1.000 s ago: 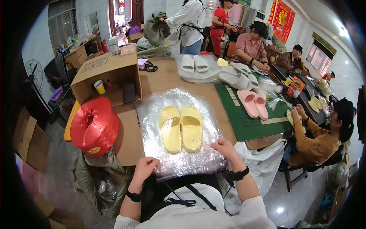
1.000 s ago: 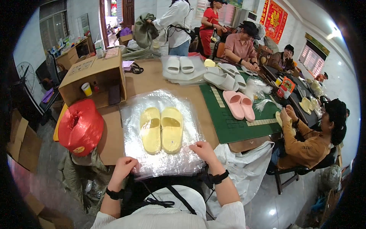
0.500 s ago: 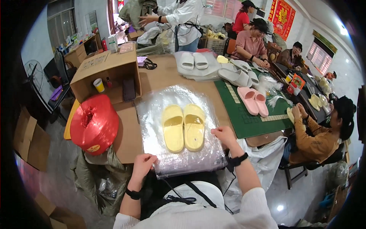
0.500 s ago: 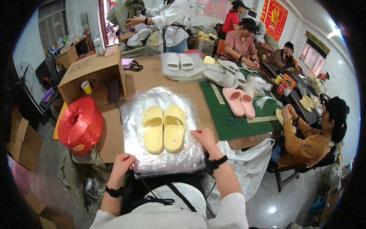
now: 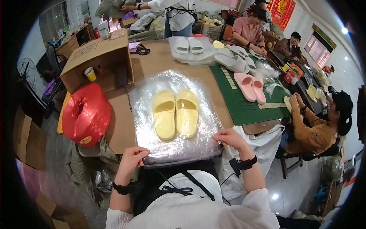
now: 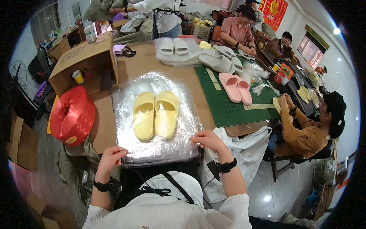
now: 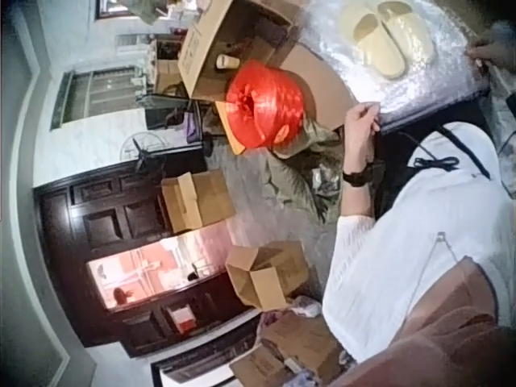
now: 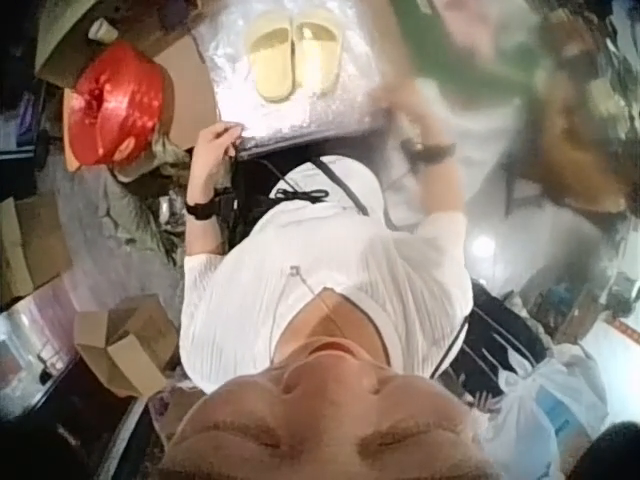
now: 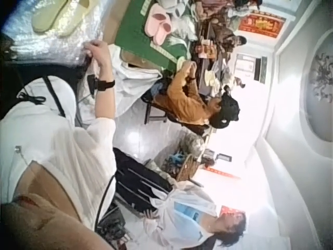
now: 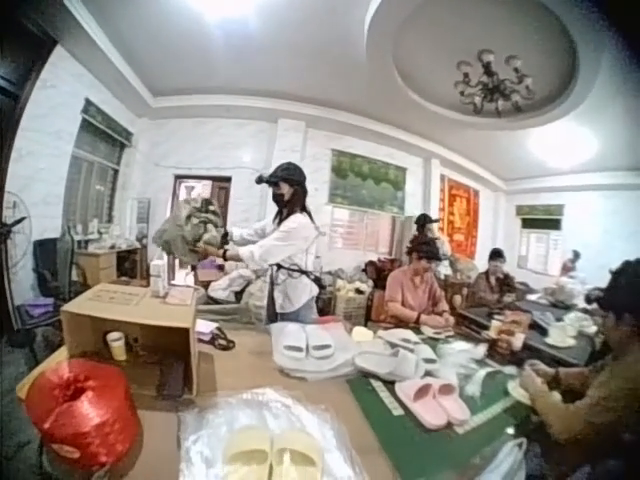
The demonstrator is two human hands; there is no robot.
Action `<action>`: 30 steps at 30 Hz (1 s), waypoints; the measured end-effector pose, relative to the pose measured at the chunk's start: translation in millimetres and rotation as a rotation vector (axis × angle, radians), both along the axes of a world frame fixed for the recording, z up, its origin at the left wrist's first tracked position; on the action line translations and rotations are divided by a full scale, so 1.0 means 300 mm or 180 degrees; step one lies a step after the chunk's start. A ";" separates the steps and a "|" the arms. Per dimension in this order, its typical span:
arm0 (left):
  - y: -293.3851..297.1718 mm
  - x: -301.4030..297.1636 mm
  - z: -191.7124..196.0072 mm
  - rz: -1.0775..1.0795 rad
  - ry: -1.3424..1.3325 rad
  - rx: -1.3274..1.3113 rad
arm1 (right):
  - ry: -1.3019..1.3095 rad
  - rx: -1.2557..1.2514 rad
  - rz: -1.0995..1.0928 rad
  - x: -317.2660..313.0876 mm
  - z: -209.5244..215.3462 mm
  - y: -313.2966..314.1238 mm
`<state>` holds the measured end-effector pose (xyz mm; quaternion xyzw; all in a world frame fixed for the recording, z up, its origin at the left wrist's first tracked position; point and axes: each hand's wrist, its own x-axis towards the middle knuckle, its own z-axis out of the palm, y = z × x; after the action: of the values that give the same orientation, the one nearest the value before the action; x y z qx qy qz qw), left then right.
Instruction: The recorder is putting various pairs of slippers into plastic bags at a finishing and packing station in a shoe factory.
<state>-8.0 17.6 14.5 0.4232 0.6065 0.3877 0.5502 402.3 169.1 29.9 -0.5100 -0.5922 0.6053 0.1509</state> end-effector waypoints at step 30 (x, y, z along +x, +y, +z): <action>0.104 0.184 -0.071 -0.0972 0.3577 0.2431 | -0.0761 0.4056 0.0855 -0.464 -0.117 -0.145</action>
<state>47.2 48.6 -6.9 0.8042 0.5542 0.2144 0.0140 263.0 125.5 -5.1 -0.3063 -0.9056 0.0893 0.2795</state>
